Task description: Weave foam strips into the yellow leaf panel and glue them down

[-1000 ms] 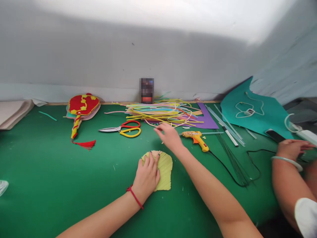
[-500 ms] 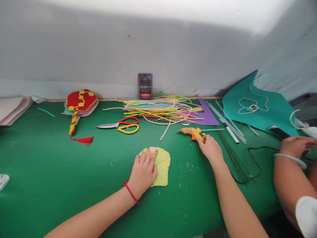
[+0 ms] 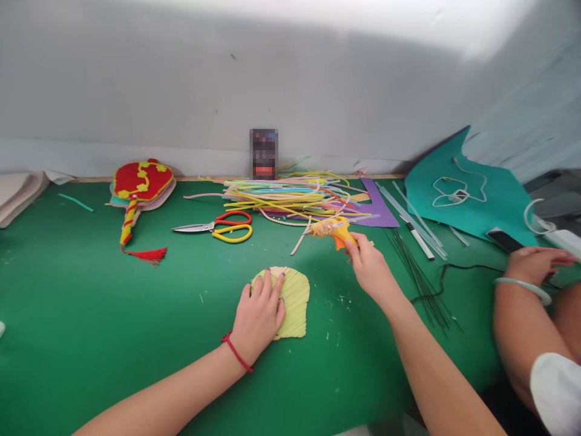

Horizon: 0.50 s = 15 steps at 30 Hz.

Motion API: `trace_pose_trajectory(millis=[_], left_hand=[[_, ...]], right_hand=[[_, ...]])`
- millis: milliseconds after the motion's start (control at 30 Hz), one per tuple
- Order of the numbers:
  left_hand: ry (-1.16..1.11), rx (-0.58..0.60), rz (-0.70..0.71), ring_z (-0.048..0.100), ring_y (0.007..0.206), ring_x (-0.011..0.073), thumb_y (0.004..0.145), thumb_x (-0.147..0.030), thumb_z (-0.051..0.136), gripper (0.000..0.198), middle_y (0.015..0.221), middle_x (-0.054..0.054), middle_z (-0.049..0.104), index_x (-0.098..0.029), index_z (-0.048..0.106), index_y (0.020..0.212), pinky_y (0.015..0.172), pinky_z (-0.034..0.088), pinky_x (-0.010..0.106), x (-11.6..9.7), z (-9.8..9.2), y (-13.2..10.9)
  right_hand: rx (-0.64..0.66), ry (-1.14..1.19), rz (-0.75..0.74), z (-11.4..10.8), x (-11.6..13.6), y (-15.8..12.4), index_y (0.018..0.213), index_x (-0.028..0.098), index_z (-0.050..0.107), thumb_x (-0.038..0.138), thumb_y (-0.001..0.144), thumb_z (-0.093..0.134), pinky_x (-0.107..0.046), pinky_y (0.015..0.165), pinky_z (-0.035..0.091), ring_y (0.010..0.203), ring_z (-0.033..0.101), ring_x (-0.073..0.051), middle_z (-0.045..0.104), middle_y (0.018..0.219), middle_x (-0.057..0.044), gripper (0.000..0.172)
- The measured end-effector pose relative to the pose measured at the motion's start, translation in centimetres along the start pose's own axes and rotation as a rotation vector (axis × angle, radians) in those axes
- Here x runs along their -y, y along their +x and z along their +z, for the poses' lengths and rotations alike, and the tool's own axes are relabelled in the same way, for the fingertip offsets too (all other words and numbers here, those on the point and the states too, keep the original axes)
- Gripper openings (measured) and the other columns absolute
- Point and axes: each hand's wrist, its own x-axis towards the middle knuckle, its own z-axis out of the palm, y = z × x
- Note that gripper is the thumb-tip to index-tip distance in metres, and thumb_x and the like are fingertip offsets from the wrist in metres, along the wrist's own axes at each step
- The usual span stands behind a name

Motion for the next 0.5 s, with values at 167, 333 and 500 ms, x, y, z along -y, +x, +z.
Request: trace_pose_trajectory(millis=[167,333,500], left_hand=[[-0.002,-0.004,0.008,0.052,0.109,0.029,0.087,-0.024,0.037,0.045,0.127,0.016,0.053,-0.014,0.045,0.13,0.084,0.041,0.041,0.1,0.0,0.1],[-0.033,-0.048,0.024,0.055,0.105,0.0277,0.087,-0.022,0.037,0.043,0.124,0.016,0.056,-0.013,0.047,0.128,0.084,0.041,0.041,0.4,-0.5,0.2],[-0.19,-0.071,-0.005,0.06,0.091,0.0228,0.089,-0.018,0.036,0.032,0.111,0.012,0.062,-0.012,0.052,0.115,0.073,0.044,0.035,2.6,-0.6,1.4]], right_hand=[[0.101,0.058,0.001,2.6,-0.3,-0.5,0.115,0.017,0.045,0.046,0.09,0.027,-0.032,0.067,0.044,0.072,0.06,-0.021,0.064,0.084,-0.008,0.043],[0.203,0.039,-0.026,3.5,-0.7,-0.7,0.111,0.021,0.048,0.051,0.086,0.035,-0.034,0.075,0.045,0.089,0.059,-0.022,0.061,0.107,-0.008,0.04],[0.225,-0.046,0.004,2.9,0.4,-1.3,0.113,0.022,0.048,0.06,0.075,0.048,-0.034,0.072,0.046,0.092,0.06,-0.025,0.06,0.112,-0.008,0.054]])
